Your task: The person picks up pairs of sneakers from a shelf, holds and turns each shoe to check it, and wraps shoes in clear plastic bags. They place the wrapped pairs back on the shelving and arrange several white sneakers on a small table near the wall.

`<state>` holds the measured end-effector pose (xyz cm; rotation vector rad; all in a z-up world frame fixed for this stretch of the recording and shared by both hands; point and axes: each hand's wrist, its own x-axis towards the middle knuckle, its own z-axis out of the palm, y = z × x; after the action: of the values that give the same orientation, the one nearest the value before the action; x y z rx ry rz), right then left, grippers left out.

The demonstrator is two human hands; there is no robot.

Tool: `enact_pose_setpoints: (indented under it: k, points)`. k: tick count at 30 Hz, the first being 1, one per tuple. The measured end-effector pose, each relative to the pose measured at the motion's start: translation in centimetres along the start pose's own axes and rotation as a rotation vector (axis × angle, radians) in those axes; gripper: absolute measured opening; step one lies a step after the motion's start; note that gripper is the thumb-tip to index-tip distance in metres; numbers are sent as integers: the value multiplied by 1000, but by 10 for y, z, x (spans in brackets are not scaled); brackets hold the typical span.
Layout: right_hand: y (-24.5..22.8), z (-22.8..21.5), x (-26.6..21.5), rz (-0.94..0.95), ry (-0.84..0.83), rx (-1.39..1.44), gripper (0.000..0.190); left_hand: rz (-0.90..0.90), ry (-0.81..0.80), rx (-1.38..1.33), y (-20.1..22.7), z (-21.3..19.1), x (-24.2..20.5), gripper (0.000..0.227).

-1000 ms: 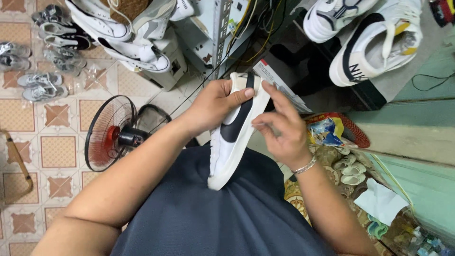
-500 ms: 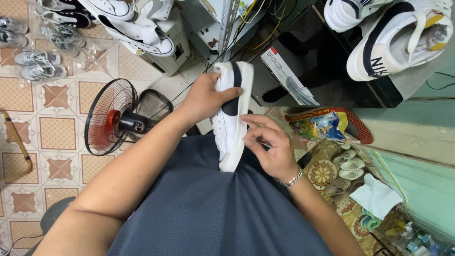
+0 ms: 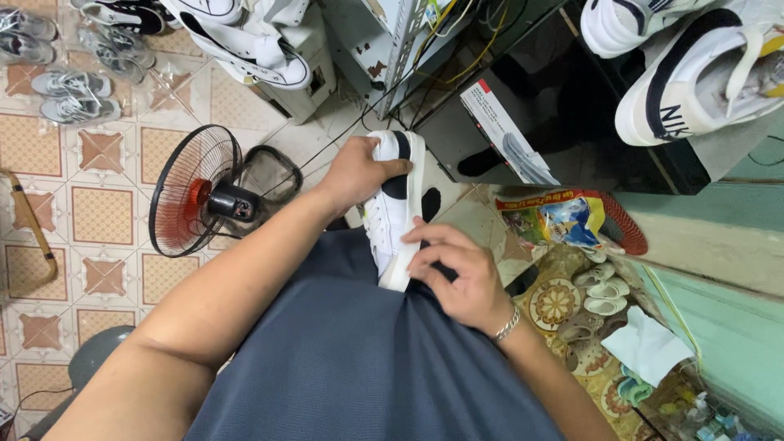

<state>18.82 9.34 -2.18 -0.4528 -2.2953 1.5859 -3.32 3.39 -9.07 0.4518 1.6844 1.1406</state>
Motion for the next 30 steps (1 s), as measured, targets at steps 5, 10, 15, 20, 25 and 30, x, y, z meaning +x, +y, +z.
enact_pose_setpoints:
  k: [5, 10, 15, 20, 25, 30]
  points:
    - [17, 0, -3, -11, 18, -102, 5, 32, -19, -1, -4, 2, 2, 27]
    - [-4, 1, -2, -56, -74, -37, 3, 14, -18, 28, -6, 2, -2, 27]
    - [13, -2, -4, 46, 30, -32, 3, -3, -51, 51, 3, 5, -4, 27]
    - [14, -3, -6, -112, -76, -43, 7, -11, -16, 144, -2, 6, 0, 30]
    - [25, -5, -5, 105, -15, 24, 5, 38, -72, 135, -13, 8, 14, 33]
    - [25, -8, -5, 80, -49, -27, 4, -25, -72, 387, -28, -3, 27, 48]
